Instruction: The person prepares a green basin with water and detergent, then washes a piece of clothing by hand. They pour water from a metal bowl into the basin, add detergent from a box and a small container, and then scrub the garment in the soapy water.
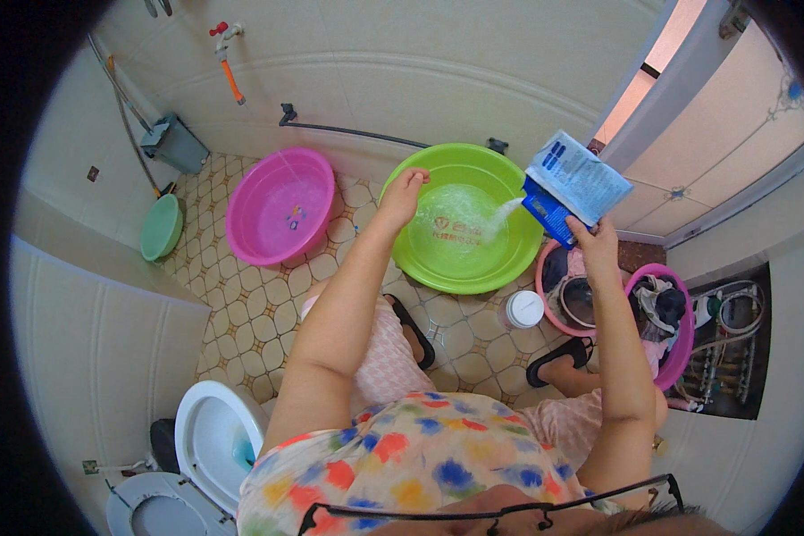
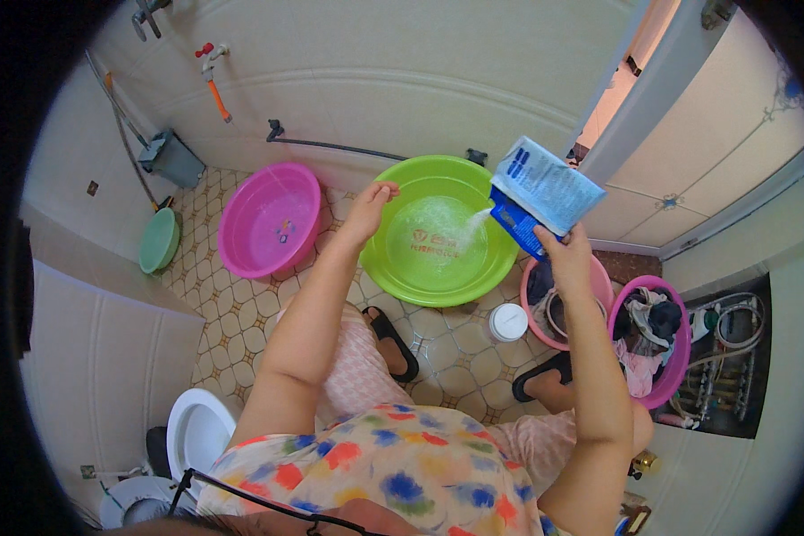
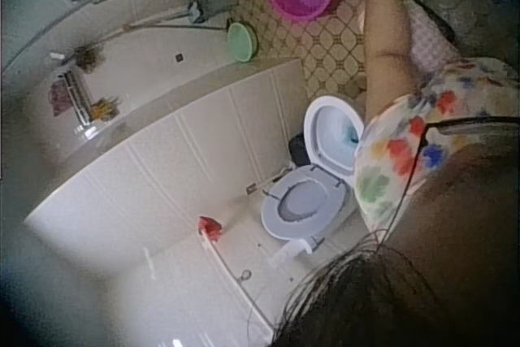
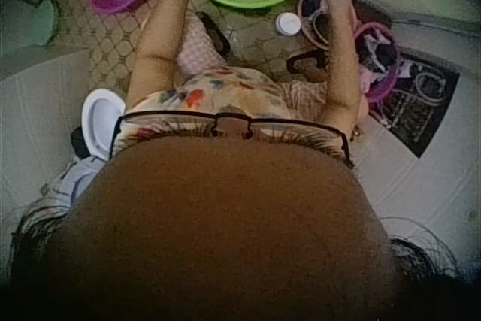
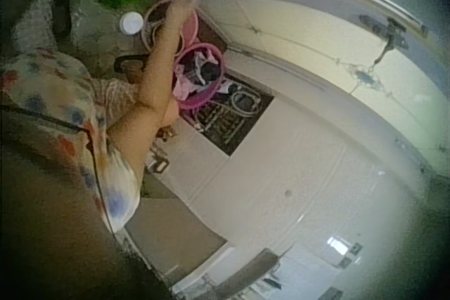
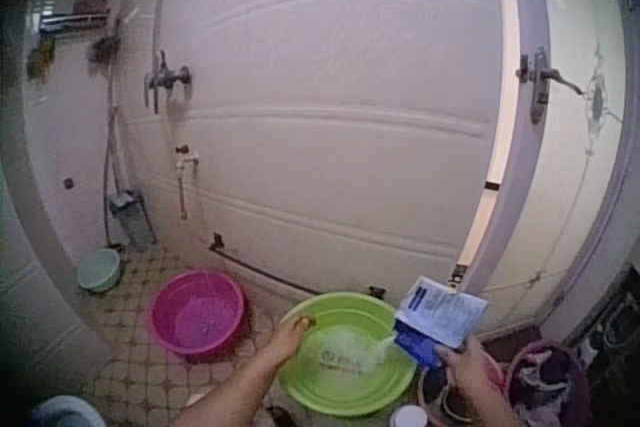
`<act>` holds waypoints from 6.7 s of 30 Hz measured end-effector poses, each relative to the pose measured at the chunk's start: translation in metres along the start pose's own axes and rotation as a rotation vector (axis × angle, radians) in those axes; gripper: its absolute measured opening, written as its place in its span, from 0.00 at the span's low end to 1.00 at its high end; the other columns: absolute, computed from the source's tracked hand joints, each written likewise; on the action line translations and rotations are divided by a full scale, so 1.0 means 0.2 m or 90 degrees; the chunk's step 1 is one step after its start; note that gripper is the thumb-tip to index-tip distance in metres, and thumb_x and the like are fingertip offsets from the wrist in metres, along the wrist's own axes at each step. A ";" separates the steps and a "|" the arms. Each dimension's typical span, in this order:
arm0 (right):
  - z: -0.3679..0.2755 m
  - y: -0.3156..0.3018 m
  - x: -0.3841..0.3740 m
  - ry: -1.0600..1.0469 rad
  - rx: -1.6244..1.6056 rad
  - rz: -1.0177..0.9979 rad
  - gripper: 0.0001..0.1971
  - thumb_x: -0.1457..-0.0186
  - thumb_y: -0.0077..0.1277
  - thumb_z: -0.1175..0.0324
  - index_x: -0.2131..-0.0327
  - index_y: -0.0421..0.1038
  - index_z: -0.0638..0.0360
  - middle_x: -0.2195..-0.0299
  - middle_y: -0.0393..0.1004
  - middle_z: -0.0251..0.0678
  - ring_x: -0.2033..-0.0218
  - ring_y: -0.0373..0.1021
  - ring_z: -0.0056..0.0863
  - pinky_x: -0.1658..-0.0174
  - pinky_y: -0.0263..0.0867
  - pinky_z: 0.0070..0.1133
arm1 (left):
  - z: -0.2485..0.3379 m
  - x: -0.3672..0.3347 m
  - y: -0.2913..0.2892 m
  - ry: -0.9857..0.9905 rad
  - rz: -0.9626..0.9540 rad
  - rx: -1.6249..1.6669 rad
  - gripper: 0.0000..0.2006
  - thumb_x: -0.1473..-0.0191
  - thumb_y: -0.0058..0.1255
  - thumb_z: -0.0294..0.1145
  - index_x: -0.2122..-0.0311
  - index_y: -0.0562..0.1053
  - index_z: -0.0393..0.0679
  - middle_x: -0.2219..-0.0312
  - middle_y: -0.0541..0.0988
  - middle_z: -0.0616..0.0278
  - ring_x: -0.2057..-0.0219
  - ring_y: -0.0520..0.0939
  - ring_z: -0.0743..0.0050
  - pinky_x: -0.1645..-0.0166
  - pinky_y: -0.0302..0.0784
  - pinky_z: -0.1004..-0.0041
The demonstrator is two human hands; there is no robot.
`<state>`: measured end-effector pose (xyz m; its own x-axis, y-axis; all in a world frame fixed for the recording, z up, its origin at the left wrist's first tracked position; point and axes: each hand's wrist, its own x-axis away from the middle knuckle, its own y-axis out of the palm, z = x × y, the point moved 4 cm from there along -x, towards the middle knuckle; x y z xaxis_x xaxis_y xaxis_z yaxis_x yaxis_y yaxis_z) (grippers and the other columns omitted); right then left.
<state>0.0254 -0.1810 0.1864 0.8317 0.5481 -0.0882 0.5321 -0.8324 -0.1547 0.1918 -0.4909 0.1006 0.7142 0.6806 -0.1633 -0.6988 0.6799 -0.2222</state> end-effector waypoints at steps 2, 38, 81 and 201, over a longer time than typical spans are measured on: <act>-0.05 -0.01 0.03 0.020 -0.055 -0.012 0.21 0.54 0.55 0.76 0.55 0.61 0.68 0.62 0.71 0.40 0.64 0.70 0.25 0.62 0.68 0.20 | 0.00 0.00 0.01 -0.006 -0.009 0.004 0.13 0.43 0.36 0.34 0.60 0.70 0.37 0.65 0.76 0.57 0.61 0.76 0.68 0.54 0.67 0.72; 0.01 0.02 0.00 -0.062 -0.098 0.022 0.19 0.54 0.56 0.73 0.58 0.64 0.66 0.65 0.72 0.36 0.69 0.69 0.21 0.67 0.65 0.17 | 0.07 0.17 0.01 0.000 -0.013 -0.036 0.13 0.43 0.35 0.32 0.61 0.70 0.37 0.66 0.76 0.57 0.62 0.76 0.68 0.55 0.68 0.72; -0.04 -0.11 0.16 -0.065 0.194 -0.072 0.07 0.52 0.50 0.73 0.66 0.69 0.60 0.63 0.71 0.35 0.71 0.69 0.23 0.70 0.66 0.18 | 0.53 0.31 0.61 0.199 -0.031 -0.196 0.10 0.58 0.57 0.30 0.68 0.73 0.38 0.74 0.74 0.56 0.71 0.76 0.62 0.66 0.70 0.69; 1.54 0.10 0.46 0.165 0.910 -0.267 0.45 0.66 0.58 0.48 0.44 0.49 0.55 0.54 0.58 0.53 0.53 0.61 0.44 0.66 0.66 0.30 | -1.00 0.98 1.49 -0.086 -0.378 -0.134 0.51 0.72 0.66 0.37 0.42 0.48 0.37 0.46 0.57 0.44 0.44 0.59 0.50 0.41 0.55 0.63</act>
<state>0.0629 -0.1219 -0.1268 0.7483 0.5623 0.3520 0.2611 0.2381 -0.9355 0.1318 -0.2096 -0.1897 0.9559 0.2430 0.1649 -0.1538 0.8926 -0.4238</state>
